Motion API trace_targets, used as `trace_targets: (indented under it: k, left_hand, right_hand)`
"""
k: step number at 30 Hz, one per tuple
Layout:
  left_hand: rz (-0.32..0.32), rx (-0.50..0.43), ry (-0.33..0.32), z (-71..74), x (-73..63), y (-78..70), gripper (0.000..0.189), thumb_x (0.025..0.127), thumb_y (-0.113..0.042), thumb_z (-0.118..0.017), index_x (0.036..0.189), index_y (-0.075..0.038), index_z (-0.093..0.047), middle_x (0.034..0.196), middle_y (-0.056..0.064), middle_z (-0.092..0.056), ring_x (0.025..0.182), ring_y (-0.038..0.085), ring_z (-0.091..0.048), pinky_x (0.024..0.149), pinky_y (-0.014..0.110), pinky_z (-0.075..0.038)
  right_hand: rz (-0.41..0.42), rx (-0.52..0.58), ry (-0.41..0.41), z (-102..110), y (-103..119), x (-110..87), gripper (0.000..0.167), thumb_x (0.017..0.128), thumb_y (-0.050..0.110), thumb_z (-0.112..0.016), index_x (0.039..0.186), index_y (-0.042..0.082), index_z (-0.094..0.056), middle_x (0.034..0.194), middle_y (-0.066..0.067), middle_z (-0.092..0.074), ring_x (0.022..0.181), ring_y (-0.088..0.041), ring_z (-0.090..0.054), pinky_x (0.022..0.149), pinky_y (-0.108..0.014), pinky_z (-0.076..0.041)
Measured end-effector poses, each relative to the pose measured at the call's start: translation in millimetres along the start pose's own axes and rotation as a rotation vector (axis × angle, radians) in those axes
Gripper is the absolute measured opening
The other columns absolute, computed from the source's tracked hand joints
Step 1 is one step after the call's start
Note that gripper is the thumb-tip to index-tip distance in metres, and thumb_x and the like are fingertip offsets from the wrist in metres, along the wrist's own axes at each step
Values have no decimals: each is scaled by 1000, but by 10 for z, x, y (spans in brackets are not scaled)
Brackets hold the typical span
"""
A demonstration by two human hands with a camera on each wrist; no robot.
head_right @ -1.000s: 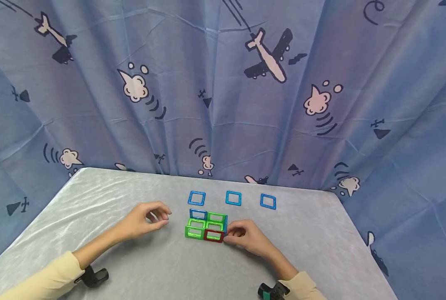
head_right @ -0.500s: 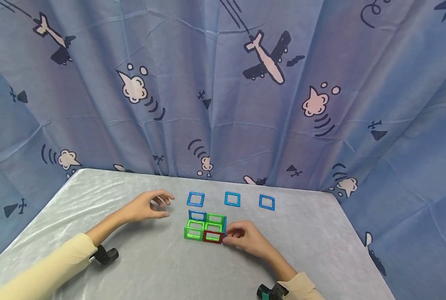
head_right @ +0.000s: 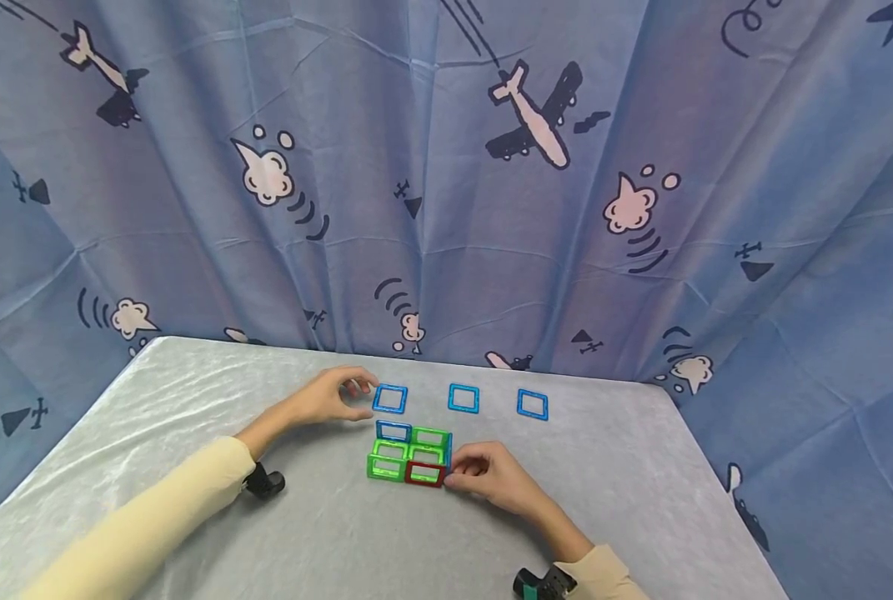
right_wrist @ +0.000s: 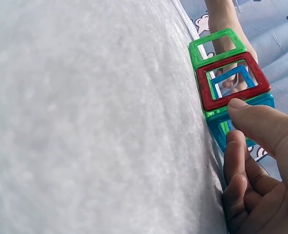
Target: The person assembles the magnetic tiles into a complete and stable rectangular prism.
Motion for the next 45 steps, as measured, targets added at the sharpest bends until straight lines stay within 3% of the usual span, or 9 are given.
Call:
trace_targets:
  k: [9,15,22,28,35,45]
  left_hand:
    - [3,68,-28,-125,182,17,44,76,-22,-92,113,-7,-72,99,7,-67,88,24,-62,79,37,-51]
    - [8,123,2,-214,258,13,31,78,-23,-91,103,-11,-77,95,0,-63,89,17,-59,79,33,-51]
    - [70,114,18,-247,268,50,10,83,-17,-88,83,-18,-77,85,-6,-61,81,12,-56,74,30,-49]
    - [44,84,13,-253,226,25,10,84,-12,-85,82,-16,-76,85,-2,-64,81,14,-58,72,30,-49]
    - [-19,75,-45,-124,175,-36,5,88,-8,-80,87,-11,-75,83,-6,-62,77,15,-57,70,31,-47]
    - [-33,64,-164,242,-18,-51,4,94,-9,-72,91,-9,-73,88,-5,-64,79,15,-58,73,36,-49]
  right_hand:
    - [-5,-8,3,3,-13,3,9,92,8,-77,101,6,-76,83,-8,-68,64,-8,-53,53,-23,-45]
    - [-14,-11,1,16,-20,11,9,92,9,-77,101,7,-76,85,-7,-69,65,-9,-54,54,-23,-46]
    - [-1,-9,2,21,-6,13,9,92,9,-76,101,6,-76,84,-7,-69,65,-8,-54,53,-23,-46]
    - [16,-5,4,6,6,4,9,92,7,-76,101,6,-76,83,-6,-69,64,-8,-53,53,-23,-46]
    - [17,-6,-1,5,-3,-2,9,92,7,-76,101,6,-76,84,-6,-69,65,-7,-53,54,-23,-46]
    - [27,-8,0,-4,-5,1,9,92,7,-76,101,5,-76,83,-8,-69,64,-7,-53,52,-22,-45]
Point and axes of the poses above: each hand's wrist, its own x-axis towards the middle knuckle, its own z-axis out of the back of the hand, y = z × x, the point moved 9 cm from there along x, towards the middle knuckle
